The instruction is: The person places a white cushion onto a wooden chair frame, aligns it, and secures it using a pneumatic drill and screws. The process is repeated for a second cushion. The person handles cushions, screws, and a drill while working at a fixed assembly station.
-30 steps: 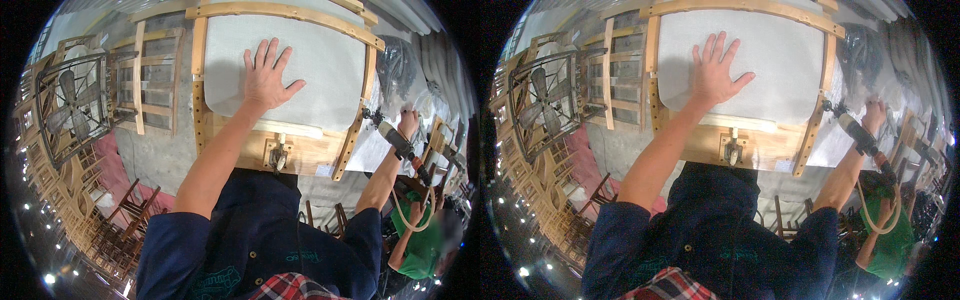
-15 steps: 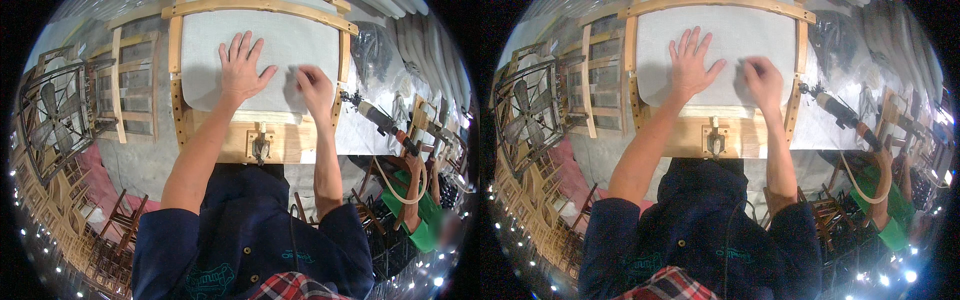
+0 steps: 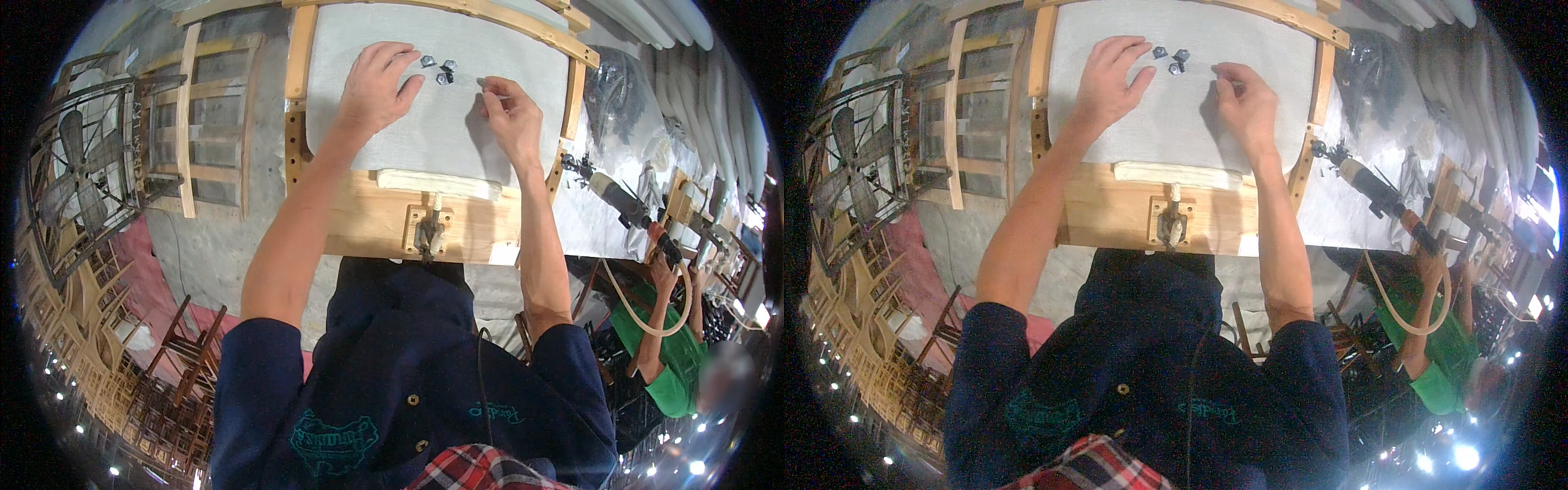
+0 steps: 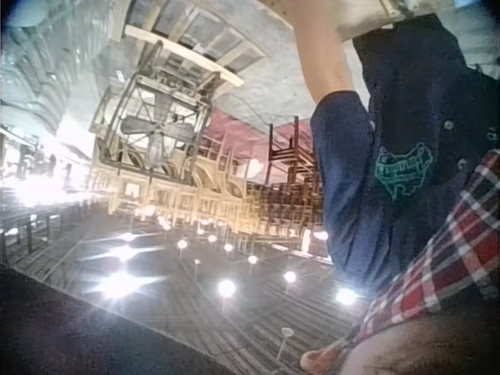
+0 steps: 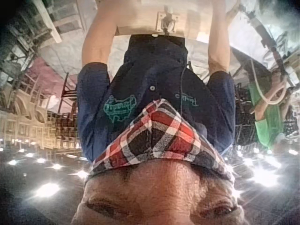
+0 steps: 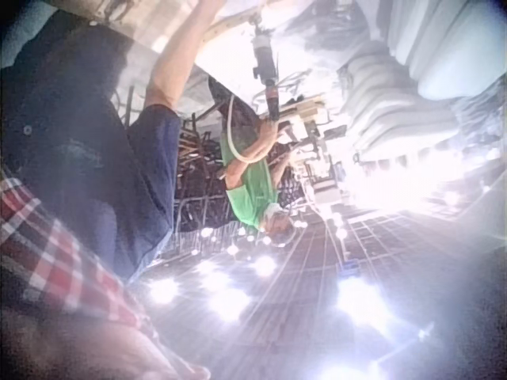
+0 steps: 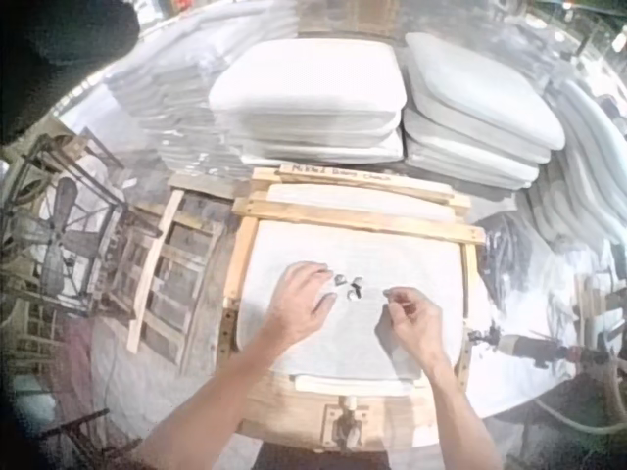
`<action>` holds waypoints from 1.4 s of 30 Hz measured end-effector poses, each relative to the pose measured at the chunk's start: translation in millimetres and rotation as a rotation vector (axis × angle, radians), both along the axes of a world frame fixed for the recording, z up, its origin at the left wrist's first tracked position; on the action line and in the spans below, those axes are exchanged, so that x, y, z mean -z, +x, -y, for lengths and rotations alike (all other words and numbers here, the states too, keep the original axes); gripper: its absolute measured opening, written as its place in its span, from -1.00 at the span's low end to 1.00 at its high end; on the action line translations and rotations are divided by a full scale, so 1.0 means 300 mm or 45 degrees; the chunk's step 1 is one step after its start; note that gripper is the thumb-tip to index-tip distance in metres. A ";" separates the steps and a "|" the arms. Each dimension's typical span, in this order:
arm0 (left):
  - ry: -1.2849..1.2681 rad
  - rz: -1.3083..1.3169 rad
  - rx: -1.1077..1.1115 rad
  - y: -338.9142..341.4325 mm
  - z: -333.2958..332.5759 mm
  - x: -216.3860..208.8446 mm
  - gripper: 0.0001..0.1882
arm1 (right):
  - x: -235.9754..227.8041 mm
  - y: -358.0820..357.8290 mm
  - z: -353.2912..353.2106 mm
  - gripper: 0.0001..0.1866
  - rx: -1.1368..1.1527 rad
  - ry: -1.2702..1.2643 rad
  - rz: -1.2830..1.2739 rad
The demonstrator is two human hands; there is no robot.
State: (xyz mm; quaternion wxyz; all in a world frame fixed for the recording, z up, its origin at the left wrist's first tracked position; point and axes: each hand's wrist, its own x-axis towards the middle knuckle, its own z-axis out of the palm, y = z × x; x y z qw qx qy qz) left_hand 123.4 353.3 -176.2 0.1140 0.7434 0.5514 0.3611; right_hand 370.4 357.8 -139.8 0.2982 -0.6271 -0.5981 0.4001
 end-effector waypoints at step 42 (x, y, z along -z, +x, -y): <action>-0.127 -0.114 -0.089 0.014 0.005 -0.024 -0.68 | 0.120 -0.106 -0.452 -0.82 -0.304 1.145 0.562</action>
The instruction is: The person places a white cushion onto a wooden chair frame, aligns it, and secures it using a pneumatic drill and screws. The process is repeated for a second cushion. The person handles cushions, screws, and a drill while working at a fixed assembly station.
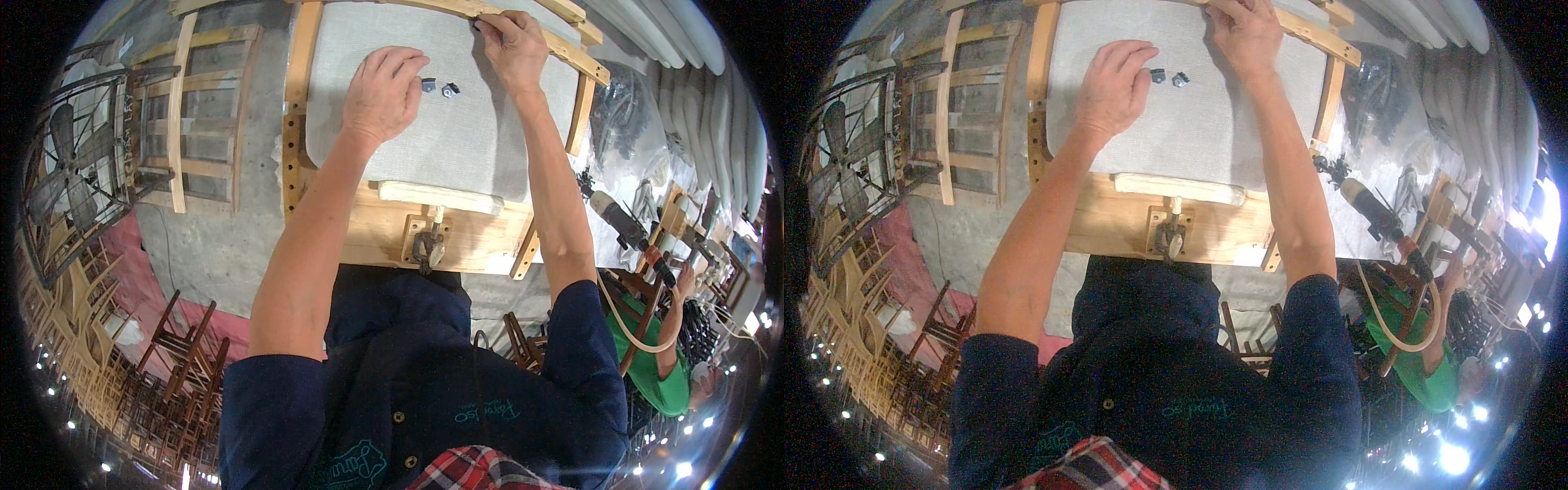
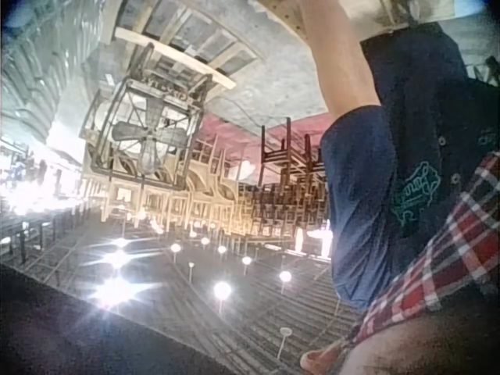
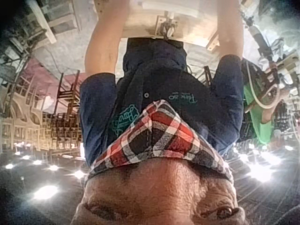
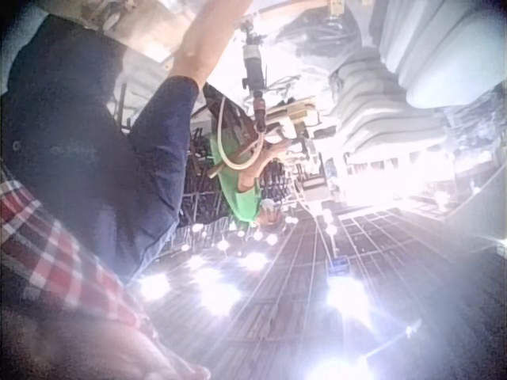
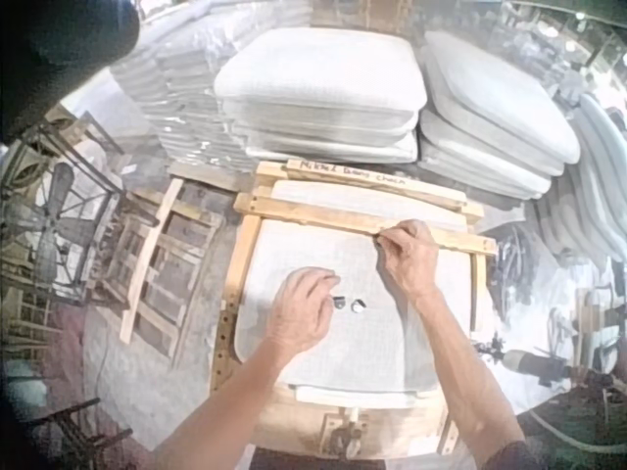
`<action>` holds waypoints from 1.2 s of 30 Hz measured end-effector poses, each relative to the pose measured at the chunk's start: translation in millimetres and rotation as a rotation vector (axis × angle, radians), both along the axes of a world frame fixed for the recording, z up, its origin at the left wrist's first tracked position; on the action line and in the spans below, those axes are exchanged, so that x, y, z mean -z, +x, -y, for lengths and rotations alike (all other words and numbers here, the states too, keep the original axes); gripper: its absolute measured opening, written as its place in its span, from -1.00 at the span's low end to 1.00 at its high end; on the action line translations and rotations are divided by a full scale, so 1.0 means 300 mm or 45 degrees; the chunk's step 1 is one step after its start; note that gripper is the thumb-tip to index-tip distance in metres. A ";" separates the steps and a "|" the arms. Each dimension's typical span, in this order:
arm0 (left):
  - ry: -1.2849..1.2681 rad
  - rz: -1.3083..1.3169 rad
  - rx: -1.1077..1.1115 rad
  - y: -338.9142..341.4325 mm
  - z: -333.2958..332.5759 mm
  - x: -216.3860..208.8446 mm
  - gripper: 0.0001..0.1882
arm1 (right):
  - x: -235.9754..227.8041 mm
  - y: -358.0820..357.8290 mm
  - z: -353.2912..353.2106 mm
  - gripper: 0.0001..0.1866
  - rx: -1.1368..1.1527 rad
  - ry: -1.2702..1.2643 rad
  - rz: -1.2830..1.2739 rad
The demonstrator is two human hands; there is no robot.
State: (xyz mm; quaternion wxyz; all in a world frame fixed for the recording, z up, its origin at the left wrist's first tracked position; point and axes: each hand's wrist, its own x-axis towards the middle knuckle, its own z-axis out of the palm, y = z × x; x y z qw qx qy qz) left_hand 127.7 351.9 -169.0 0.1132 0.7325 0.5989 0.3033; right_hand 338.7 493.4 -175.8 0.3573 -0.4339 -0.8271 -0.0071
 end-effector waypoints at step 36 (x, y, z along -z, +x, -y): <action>0.047 -0.031 0.006 0.006 -0.016 0.012 -0.67 | -0.014 0.352 0.138 -0.85 0.432 -0.269 -0.245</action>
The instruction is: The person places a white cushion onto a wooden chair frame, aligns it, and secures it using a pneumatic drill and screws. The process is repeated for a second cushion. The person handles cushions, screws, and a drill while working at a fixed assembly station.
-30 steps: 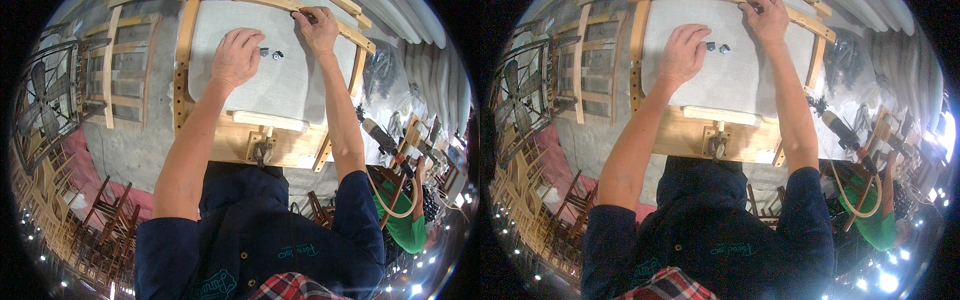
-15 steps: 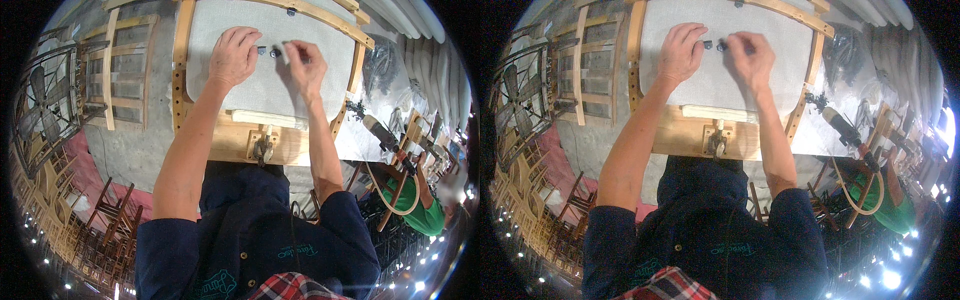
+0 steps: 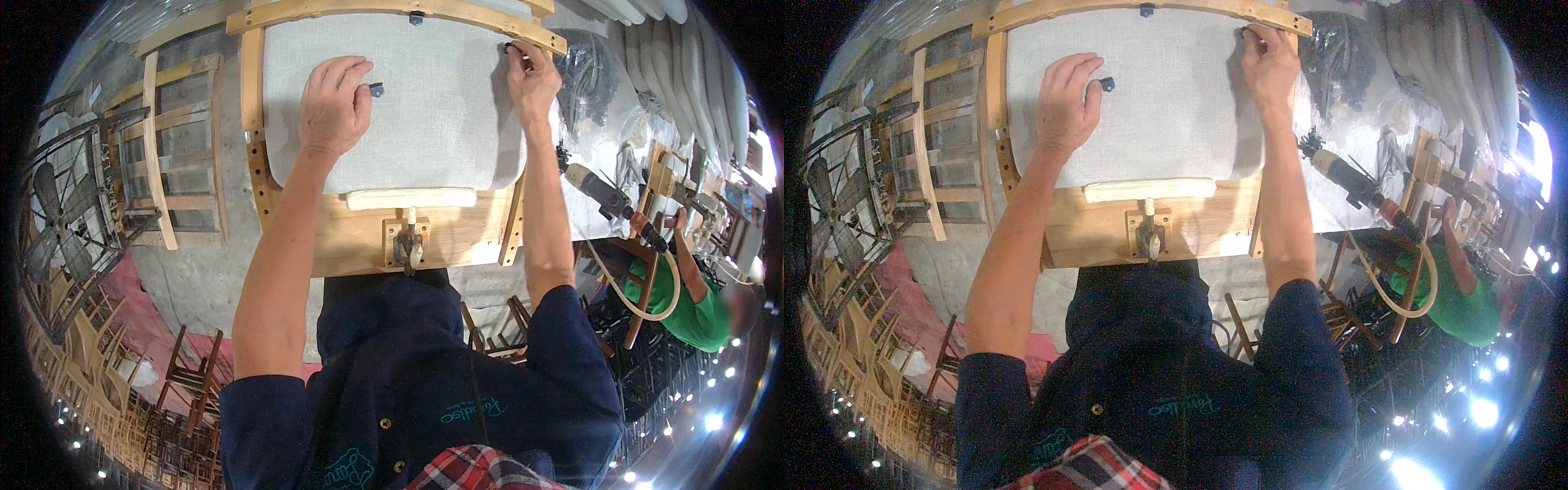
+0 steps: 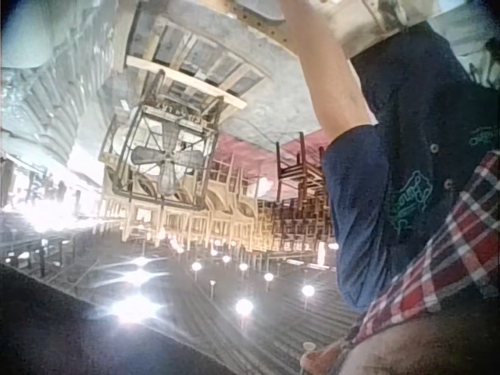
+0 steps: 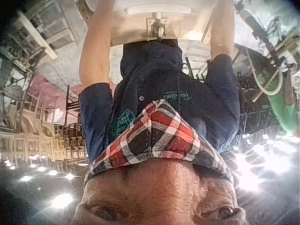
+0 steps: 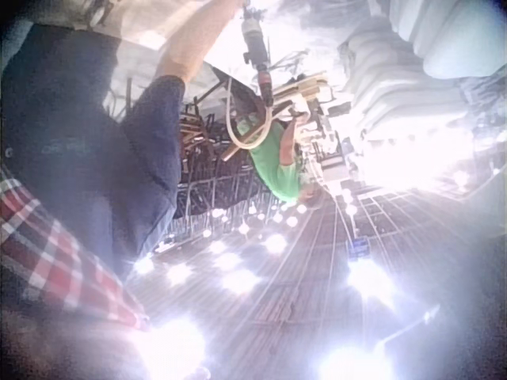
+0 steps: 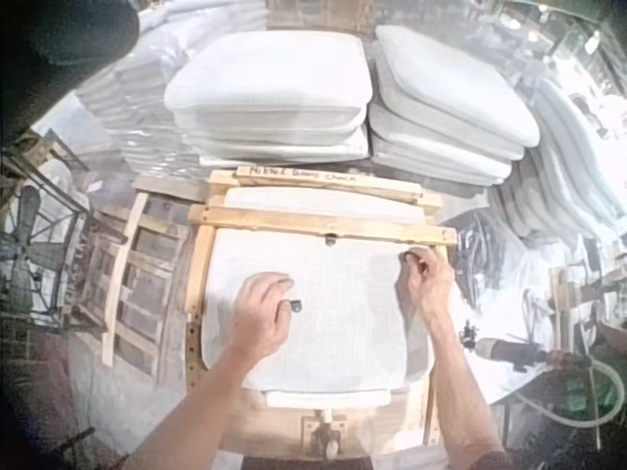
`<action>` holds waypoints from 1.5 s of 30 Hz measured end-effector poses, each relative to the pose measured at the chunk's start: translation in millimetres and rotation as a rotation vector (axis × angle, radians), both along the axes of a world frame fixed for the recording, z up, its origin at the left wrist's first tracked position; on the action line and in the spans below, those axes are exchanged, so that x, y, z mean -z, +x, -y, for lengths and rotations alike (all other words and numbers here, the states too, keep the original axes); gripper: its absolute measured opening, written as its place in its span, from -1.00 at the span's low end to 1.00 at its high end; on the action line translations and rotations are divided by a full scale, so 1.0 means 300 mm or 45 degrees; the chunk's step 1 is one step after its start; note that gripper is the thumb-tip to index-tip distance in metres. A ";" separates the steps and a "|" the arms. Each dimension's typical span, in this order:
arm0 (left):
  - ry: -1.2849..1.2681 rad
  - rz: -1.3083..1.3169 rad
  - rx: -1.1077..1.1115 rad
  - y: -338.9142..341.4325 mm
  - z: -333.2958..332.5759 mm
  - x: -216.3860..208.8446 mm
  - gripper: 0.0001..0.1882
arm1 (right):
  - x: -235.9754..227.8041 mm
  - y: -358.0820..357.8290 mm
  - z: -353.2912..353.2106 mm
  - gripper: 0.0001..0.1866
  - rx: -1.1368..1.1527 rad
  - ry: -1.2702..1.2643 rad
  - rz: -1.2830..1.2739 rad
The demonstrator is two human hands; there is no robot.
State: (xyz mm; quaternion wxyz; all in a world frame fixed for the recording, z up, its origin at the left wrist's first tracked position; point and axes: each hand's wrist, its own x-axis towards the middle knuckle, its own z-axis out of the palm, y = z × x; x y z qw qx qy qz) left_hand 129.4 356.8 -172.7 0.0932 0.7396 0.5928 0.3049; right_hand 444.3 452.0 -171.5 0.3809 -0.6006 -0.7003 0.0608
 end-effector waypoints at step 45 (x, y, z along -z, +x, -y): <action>0.062 0.061 -0.018 -0.007 0.001 0.002 -0.66 | -0.086 -0.401 0.291 -0.83 -0.217 -0.361 -0.294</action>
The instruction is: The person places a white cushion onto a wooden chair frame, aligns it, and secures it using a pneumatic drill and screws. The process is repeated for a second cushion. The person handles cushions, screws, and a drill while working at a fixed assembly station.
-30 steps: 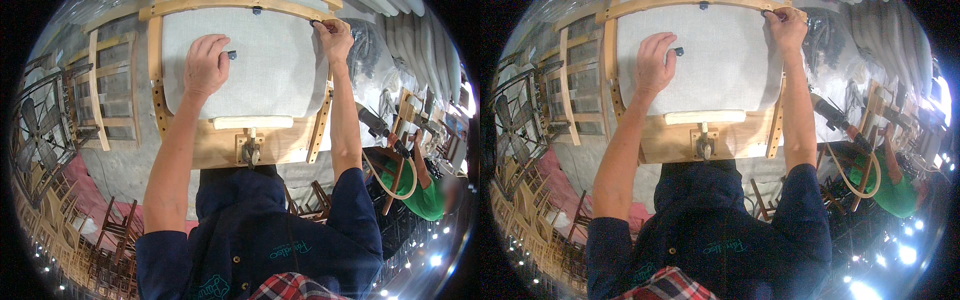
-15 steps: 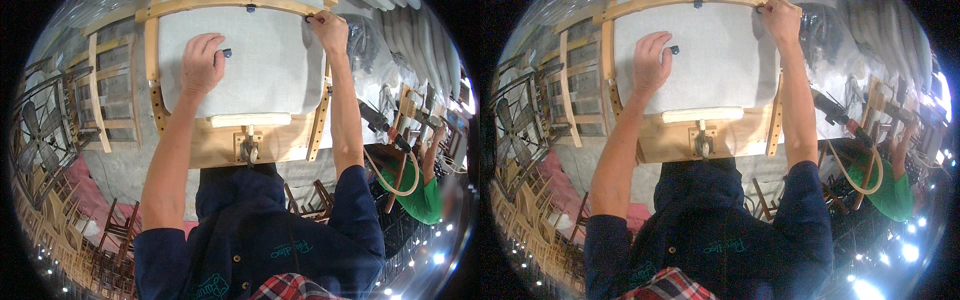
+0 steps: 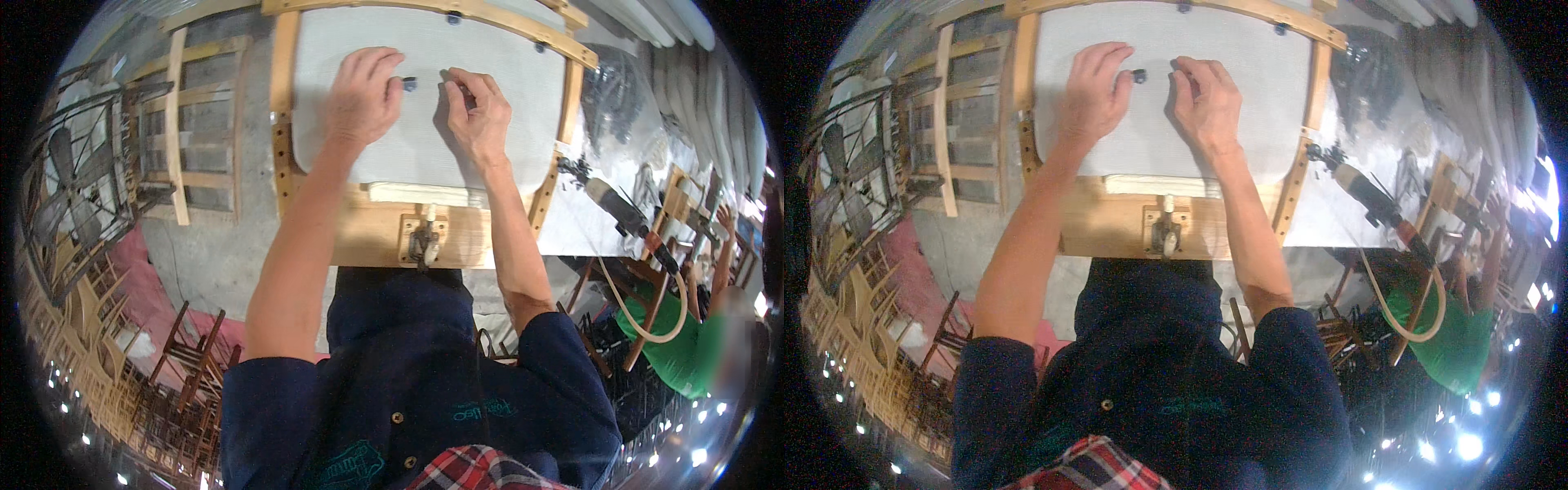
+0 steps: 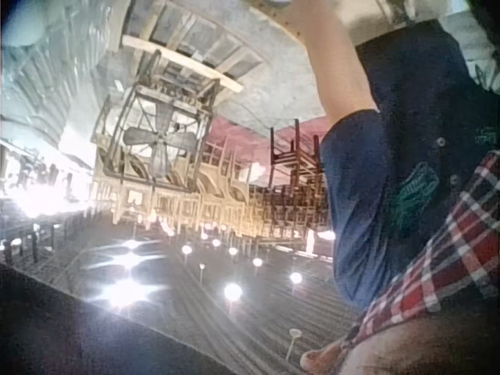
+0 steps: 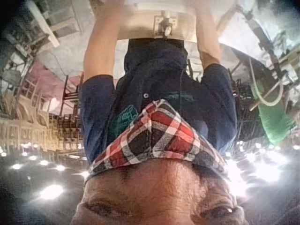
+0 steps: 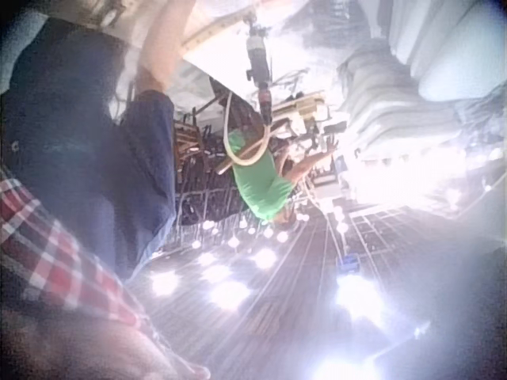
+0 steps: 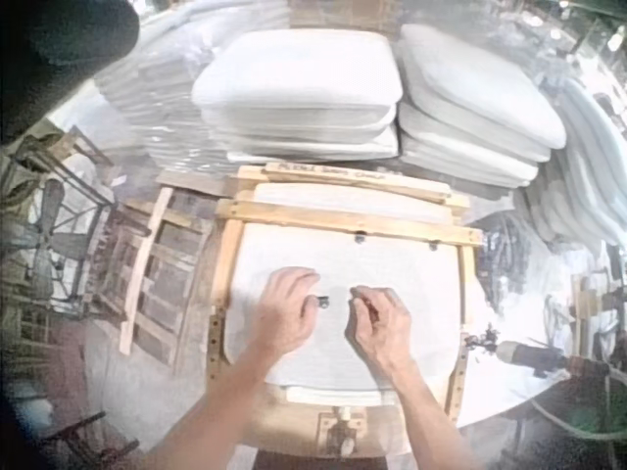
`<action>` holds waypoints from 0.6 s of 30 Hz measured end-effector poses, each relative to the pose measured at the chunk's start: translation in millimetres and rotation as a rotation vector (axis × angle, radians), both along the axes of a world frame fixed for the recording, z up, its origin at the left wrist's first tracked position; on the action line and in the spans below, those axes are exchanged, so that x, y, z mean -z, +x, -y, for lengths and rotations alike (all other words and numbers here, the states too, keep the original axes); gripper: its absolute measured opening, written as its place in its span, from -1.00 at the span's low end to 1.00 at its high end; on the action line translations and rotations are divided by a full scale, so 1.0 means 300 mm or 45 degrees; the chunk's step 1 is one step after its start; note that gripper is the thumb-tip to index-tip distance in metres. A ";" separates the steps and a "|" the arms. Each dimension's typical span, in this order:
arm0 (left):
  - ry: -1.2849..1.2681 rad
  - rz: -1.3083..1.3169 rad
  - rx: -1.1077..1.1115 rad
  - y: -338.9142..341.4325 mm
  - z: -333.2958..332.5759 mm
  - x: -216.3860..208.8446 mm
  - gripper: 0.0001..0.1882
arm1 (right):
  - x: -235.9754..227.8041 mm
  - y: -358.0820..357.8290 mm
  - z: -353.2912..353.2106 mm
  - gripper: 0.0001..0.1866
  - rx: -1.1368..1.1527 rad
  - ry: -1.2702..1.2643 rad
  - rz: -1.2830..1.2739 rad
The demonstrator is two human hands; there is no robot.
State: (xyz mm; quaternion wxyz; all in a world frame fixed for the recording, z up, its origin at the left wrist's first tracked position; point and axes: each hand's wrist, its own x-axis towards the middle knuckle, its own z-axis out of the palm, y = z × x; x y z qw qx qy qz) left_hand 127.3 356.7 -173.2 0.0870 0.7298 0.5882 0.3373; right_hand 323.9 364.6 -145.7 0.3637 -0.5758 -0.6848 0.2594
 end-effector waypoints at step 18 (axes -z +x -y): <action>-0.040 -0.021 -0.154 -0.001 0.021 0.003 -0.78 | 0.030 -0.380 -0.378 -0.90 -0.445 0.427 0.142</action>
